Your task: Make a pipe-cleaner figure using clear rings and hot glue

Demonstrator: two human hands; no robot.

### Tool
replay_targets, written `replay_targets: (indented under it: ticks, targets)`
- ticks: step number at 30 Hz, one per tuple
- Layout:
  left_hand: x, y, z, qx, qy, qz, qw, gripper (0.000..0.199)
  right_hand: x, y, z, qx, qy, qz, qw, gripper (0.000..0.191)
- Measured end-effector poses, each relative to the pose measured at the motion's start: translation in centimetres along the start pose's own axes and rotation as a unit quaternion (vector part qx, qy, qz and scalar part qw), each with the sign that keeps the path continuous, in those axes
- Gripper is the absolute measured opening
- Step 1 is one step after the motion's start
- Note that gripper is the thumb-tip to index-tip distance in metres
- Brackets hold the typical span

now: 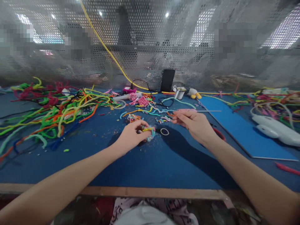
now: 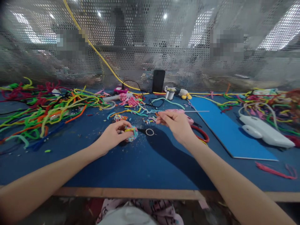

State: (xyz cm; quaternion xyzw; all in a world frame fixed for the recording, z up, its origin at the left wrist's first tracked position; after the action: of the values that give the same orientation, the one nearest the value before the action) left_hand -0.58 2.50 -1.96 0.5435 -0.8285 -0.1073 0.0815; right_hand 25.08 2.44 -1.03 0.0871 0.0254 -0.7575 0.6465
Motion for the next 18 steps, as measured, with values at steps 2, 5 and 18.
replay_targets:
  ticks: [2,5,18]
  targets:
    - [0.0,0.0,0.0,0.014,0.006,-0.005,1.0,0.022,0.1,0.0,0.2,0.017,0.002,0.009,1.0,0.042]
    - [-0.1,-0.1,0.1,0.014,0.001,-0.003,1.0,0.022,0.3,0.2,1.0,0.14,0.019,0.007,0.99,0.037]
    - [-0.3,-0.1,0.5,-0.002,-0.031,0.006,1.0,0.016,-3.1,-4.2,4.0,0.411,0.082,0.059,0.906,0.049]
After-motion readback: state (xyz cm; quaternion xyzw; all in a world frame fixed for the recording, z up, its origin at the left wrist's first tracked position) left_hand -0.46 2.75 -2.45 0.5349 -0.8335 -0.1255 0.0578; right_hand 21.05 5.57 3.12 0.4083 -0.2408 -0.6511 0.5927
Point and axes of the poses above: each hand's wrist, its own x-axis away from the middle knuckle, its own y-axis out of the back of the hand, z = x × y, the point moved 1 cm from there along -x, towards the middle knuckle, and after that the axes turned 1 degree about z, right-handed, at the moved point
